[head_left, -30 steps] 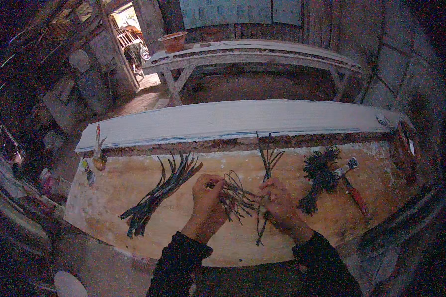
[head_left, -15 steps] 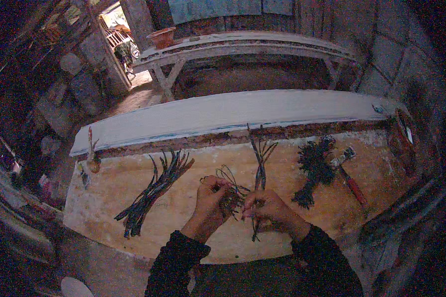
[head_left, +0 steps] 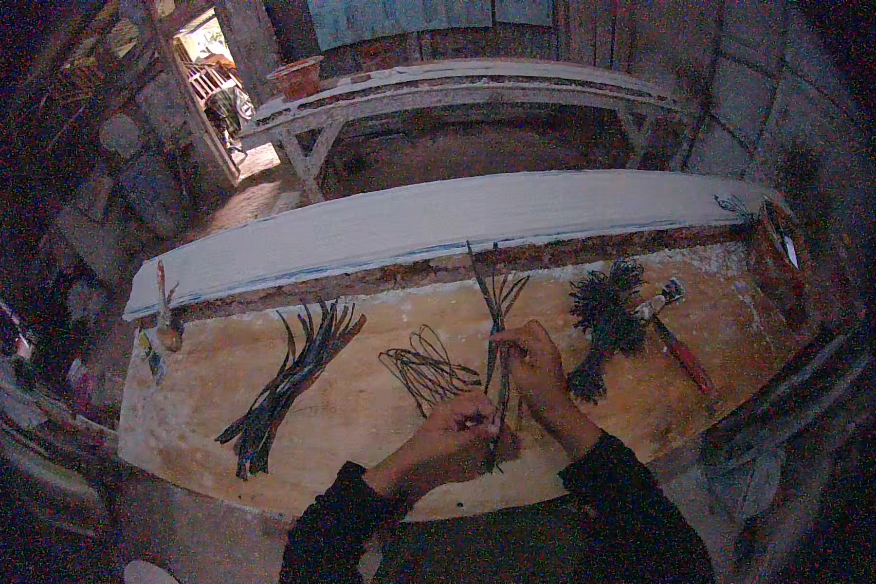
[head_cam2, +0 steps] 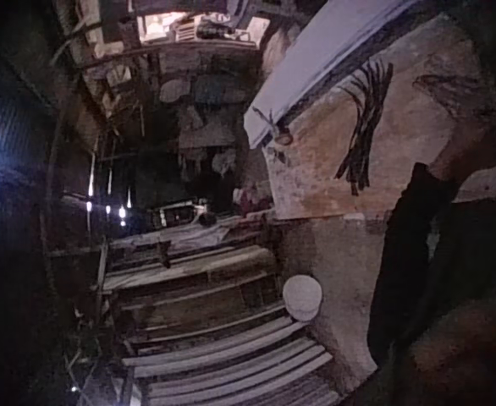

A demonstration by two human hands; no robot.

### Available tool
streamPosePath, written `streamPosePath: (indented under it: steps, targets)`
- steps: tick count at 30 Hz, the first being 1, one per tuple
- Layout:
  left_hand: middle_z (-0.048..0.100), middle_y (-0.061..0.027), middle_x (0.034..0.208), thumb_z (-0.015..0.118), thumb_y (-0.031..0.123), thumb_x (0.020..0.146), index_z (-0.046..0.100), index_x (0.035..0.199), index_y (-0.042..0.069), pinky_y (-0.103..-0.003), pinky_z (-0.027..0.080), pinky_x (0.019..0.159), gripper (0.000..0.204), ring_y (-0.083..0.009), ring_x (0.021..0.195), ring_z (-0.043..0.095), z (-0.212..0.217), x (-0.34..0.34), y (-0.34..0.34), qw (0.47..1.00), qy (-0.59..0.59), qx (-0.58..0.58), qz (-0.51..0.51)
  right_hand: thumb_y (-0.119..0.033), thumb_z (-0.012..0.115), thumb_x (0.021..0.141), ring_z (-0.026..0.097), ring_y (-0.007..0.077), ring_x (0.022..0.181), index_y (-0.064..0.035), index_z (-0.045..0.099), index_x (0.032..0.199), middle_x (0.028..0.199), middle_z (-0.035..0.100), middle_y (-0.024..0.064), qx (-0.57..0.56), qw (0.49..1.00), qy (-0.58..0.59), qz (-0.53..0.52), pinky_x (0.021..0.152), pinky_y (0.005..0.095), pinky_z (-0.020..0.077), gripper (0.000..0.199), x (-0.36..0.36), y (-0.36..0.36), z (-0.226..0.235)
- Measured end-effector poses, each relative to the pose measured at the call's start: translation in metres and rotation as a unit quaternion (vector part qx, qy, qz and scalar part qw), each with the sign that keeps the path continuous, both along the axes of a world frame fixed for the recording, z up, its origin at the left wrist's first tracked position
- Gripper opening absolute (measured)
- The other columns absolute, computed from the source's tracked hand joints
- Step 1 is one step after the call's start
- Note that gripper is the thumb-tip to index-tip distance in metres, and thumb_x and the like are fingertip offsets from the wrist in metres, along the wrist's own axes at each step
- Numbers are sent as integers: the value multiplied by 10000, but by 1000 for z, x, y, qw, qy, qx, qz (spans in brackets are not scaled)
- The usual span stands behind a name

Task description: The person gathers thin black cords on a wooden workbench and ties them into small bundles using thin wire ties. The person handles the cords and ties by hand, forming knots and securing the bundles on the table.

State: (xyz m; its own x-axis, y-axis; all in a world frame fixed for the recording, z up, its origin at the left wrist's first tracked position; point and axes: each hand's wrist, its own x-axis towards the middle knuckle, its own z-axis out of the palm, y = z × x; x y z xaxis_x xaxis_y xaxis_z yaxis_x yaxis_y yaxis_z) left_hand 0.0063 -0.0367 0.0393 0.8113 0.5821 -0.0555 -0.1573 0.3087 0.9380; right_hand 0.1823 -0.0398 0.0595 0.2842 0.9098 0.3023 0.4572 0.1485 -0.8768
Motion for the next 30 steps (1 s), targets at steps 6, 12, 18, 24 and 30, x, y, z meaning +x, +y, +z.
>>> streamPosePath:
  steps: [6,12,18,24,30]
  targets:
    - [462,-13,862,631,167,848,536,790,51,-276,431,718,161,-126,799,509,11,6,-10,998,-48,45,1,28,548,789,517,193,778,-56,628,893,825,485,67,9,998,-45,-52,676,295,434,156,2,5,-3]
    - [492,-43,831,639,123,830,535,800,57,-303,458,635,126,-159,774,520,39,-12,18,997,-65,21,-32,37,609,747,530,181,797,-57,596,824,868,491,48,87,994,-34,-53,726,297,447,122,14,11,-22]
    - [504,-60,809,573,13,838,509,823,71,-303,483,518,88,-182,615,545,45,-12,37,917,-58,-154,364,-14,676,737,525,152,837,-52,585,808,946,510,37,-46,972,197,119,756,282,445,122,7,3,-27]
    - [495,-41,771,555,-6,844,485,839,47,-306,507,489,88,-168,565,545,39,-11,44,903,-73,-144,398,-79,623,819,522,173,967,-40,647,949,1133,479,84,-247,837,309,379,807,299,458,138,-28,-30,10]
    - [497,-31,786,575,-10,828,516,835,46,-295,471,488,82,-141,584,519,37,-9,35,905,-6,-70,420,-87,611,826,531,207,1022,-26,652,963,1160,489,90,-200,863,200,418,823,318,482,154,-32,-29,1]
